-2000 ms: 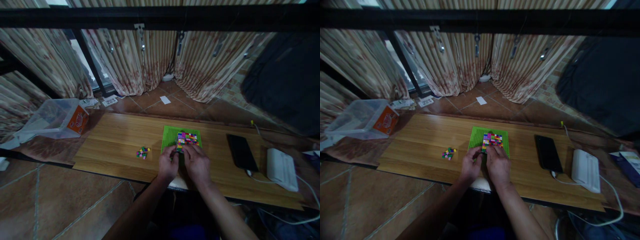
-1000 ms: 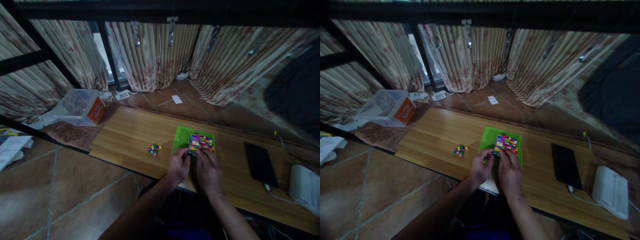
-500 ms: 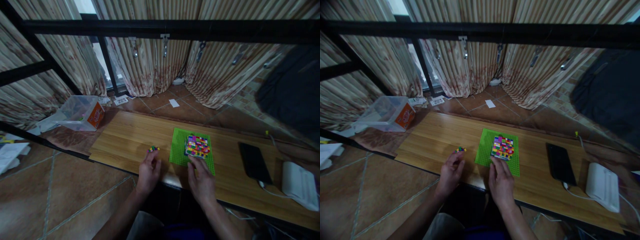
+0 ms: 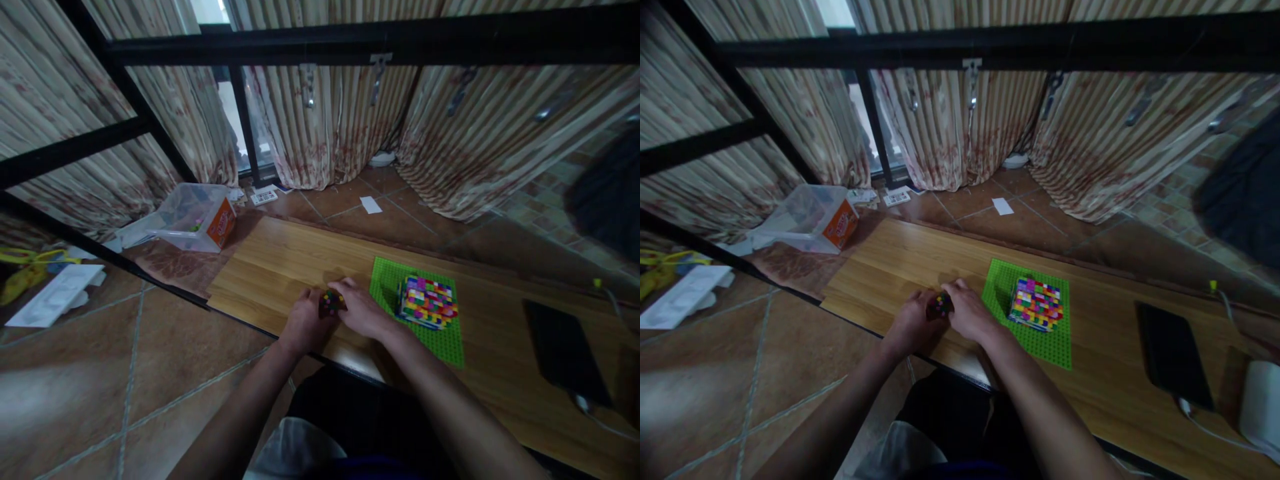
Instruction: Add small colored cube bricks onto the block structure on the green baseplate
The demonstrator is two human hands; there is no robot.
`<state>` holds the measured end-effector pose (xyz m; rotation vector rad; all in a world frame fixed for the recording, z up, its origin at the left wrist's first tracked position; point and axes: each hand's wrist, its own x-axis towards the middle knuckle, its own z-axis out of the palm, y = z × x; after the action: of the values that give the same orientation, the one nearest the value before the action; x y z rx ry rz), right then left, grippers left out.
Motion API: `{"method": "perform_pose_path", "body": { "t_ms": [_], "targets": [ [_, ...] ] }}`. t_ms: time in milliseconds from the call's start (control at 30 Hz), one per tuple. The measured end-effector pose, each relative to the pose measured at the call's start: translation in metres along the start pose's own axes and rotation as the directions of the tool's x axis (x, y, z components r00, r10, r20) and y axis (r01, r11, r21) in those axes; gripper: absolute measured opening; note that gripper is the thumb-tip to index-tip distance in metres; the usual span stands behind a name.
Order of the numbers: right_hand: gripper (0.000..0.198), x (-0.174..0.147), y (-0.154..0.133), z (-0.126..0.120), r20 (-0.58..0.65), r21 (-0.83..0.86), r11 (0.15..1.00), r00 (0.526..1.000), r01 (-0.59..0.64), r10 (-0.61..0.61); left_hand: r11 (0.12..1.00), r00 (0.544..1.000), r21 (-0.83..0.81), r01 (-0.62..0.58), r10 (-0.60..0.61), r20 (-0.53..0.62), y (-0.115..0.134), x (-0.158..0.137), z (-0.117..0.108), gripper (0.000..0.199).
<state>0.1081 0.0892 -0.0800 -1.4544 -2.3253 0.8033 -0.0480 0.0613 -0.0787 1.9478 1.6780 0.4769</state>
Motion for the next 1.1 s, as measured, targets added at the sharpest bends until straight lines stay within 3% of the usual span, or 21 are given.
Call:
{"method": "perform_pose_path", "body": {
  "t_ms": [67, 167, 567, 1100],
  "targets": [
    [0.048, 0.006, 0.000, -0.004, 0.076, 0.009, 1.000, 0.997, 0.024, -0.025, 1.000, 1.000, 0.019, -0.023, 0.023, 0.019, 0.001, 0.006, -0.001, 0.033],
    [0.043, 0.008, 0.001, -0.003, 0.094, 0.032, 0.998, 0.994, 0.048, -0.050, 0.999, 0.999, 0.016, -0.042, 0.042, 0.030, 0.000, 0.011, -0.001, 0.023],
    [0.042, -0.002, 0.008, 0.011, -0.141, 0.175, 0.984, 0.990, 0.041, -0.017, 0.996, 0.999, -0.090, -0.029, 0.026, -0.038, 0.003, 0.008, 0.010, 0.029],
    [0.035, -0.003, 0.008, 0.017, -0.241, 0.259, 0.966, 0.968, -0.008, 0.072, 0.988, 0.994, -0.117, -0.100, 0.093, -0.064, -0.001, 0.017, 0.013, 0.040]
  ]
}}
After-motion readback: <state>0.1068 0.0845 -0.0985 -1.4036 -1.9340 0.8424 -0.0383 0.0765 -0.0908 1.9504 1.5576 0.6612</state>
